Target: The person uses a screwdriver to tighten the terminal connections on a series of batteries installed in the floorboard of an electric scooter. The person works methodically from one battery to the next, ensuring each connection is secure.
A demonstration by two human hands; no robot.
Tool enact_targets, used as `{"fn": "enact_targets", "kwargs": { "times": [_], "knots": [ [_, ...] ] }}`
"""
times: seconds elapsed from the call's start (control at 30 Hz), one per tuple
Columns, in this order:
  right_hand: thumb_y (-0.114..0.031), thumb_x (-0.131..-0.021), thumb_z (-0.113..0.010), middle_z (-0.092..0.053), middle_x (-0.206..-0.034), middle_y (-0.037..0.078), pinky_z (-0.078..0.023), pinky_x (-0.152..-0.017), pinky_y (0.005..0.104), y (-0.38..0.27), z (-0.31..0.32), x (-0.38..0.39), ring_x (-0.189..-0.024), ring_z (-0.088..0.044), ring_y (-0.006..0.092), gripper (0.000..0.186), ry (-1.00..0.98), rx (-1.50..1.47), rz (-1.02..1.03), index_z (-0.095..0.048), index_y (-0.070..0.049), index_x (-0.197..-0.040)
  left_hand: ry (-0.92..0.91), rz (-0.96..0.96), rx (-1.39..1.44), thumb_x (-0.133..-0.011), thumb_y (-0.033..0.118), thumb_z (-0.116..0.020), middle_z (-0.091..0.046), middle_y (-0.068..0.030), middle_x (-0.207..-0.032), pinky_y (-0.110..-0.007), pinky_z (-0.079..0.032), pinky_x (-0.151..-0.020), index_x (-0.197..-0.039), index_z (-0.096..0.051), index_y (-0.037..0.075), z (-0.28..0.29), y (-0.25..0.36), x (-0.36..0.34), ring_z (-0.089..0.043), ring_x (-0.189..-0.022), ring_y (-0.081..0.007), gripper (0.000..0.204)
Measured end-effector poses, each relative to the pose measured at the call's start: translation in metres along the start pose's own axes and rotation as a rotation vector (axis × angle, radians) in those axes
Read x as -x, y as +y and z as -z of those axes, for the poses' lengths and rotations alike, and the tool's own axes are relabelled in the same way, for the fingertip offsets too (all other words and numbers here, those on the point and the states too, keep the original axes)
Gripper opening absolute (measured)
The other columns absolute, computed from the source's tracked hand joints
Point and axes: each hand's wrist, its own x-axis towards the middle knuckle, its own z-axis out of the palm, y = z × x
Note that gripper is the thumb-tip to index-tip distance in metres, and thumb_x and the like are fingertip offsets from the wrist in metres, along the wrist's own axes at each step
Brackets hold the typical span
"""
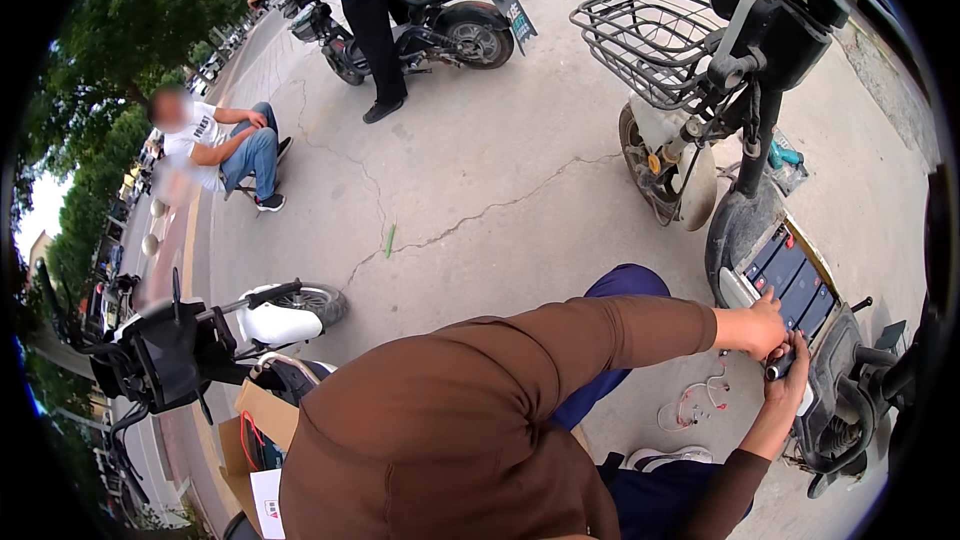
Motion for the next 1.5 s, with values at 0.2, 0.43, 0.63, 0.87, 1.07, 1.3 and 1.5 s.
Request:
{"fn": "enact_targets", "kwargs": {
  "times": [0.2, 0.43, 0.63, 0.87, 1.07, 1.3, 1.5],
  "knots": [
    [-0.015, -0.089, -0.056, -0.060, -0.074, 0.000, -0.042, -0.044, 0.0164, -0.001, 0.005, 0.000, -0.053, -0.051, 0.0059, 0.012, 0.039, 0.036, -0.015, -0.055, -0.004, -0.093, -0.020, 0.012, -0.249, -0.078, 0.037, -0.057, -0.065, -0.0065, -0.103, -0.058, -0.011, -0.107, -0.096, -0.070, 0.012, 0.012, 0.014, -0.001, -0.047, -0.114, -0.0345, 0.033],
    [-0.016, -0.091, -0.051, -0.056, -0.069, -0.001, -0.039, -0.045, 0.0186, 0.008, 0.023, -0.013, -0.053, -0.047, 0.0055, 0.012, 0.064, 0.100, -0.051, -0.055, -0.005, -0.089, -0.048, -0.018, -0.212, -0.079, 0.034, -0.057, -0.063, -0.0076, -0.111, -0.062, -0.018, -0.100, -0.104, -0.068, 0.014, 0.005, 0.010, -0.006, -0.047, -0.115, -0.0349, 0.034],
    [-0.019, -0.090, -0.054, -0.059, -0.074, -0.001, -0.042, -0.047, 0.0170, 0.005, 0.032, -0.002, -0.055, -0.049, 0.0039, 0.014, 0.141, 0.143, -0.121, -0.057, -0.005, -0.092, -0.086, -0.158, -0.296, -0.079, 0.029, -0.058, -0.065, -0.0076, -0.105, -0.062, -0.029, -0.091, -0.101, -0.069, 0.015, -0.004, 0.010, -0.006, -0.055, -0.102, -0.0333, 0.028],
    [-0.019, -0.092, -0.052, -0.061, -0.079, 0.003, -0.049, -0.045, 0.0145, -0.002, 0.056, 0.000, -0.056, -0.054, 0.0053, 0.016, 0.131, 0.118, -0.091, -0.057, -0.004, -0.095, 0.053, -0.260, -0.359, -0.073, 0.019, -0.063, -0.066, -0.0066, -0.083, -0.054, -0.041, -0.067, -0.086, -0.070, 0.009, -0.020, 0.010, -0.019, -0.060, -0.077, -0.0294, 0.018],
    [-0.020, -0.093, -0.050, -0.060, -0.079, 0.005, -0.048, -0.043, 0.0164, -0.005, 0.050, 0.012, -0.055, -0.053, 0.0056, 0.019, 0.079, 0.123, -0.183, -0.055, -0.002, -0.097, 0.128, -0.391, -0.400, -0.065, 0.016, -0.066, -0.058, 0.0013, -0.061, -0.038, -0.033, -0.048, -0.065, -0.065, 0.011, 0.018, -0.001, 0.042, -0.055, -0.059, -0.0201, 0.005],
    [-0.021, -0.093, -0.049, -0.060, -0.080, 0.005, -0.048, -0.042, 0.0163, -0.004, 0.056, 0.018, -0.055, -0.052, 0.0047, 0.026, 0.008, 0.103, -0.222, -0.054, -0.002, -0.109, 0.277, -0.403, -0.485, -0.063, 0.023, -0.064, -0.049, 0.0041, -0.057, -0.036, -0.032, -0.047, -0.058, -0.059, 0.010, 0.015, 0.000, 0.065, -0.049, -0.054, -0.0154, 0.015],
    [-0.023, -0.091, -0.052, -0.059, -0.079, 0.001, -0.043, -0.040, 0.0124, -0.001, 0.052, 0.035, -0.053, -0.050, 0.0015, 0.025, 0.161, 0.172, -0.069, -0.055, -0.002, -0.104, 0.386, -0.397, -0.412, -0.063, 0.020, -0.061, -0.045, 0.0052, -0.051, -0.032, -0.030, -0.046, -0.052, -0.054, 0.012, 0.010, 0.012, 0.055, -0.048, -0.051, -0.0136, 0.016]
  ]
}}
